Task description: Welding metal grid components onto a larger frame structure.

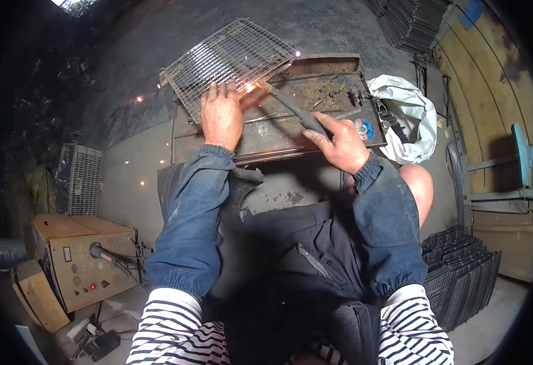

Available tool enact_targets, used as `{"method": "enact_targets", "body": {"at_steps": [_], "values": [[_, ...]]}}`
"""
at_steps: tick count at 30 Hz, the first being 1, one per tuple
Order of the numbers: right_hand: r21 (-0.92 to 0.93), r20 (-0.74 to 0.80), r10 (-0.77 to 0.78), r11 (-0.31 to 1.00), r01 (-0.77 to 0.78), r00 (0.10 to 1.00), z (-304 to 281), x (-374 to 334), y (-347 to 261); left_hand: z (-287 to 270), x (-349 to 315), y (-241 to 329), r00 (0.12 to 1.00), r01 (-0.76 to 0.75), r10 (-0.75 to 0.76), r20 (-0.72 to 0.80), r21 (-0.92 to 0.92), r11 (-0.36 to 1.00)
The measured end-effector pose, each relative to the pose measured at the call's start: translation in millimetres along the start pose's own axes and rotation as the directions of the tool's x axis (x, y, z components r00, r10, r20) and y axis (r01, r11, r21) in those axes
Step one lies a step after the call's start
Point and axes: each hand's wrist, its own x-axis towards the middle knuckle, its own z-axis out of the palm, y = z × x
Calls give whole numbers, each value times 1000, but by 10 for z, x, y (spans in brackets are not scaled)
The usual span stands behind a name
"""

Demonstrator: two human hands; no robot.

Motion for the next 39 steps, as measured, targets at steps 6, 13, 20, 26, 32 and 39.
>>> {"method": "enact_targets", "body": {"at_steps": [6,13,20,26,32,39], "values": [[55,112,133,989,-140,985,-125,-57,-90,-521,-277,-97,1000,15,-15,2,-98,995],[73,145,-24,997,14,989,142,-44,-193,-178,-492,-309,996,93,-93,7,-64,994],[106,155,-55,994,38,986,277,27,-241,-142,-504,-340,998,60,-61,-10,-28,998],[108,200,-48,994,27,979,291,55,-236,-171,-510,-375,979,168,-115,168,-351,921],[130,186,-72,990,48,980,320,68,-243,-7,-546,-431,997,75,-76,-3,-136,988],[116,155,-77,991,59,985,321,40,-182,-118,-515,-320,999,38,-39,-1,-72,997]]}}
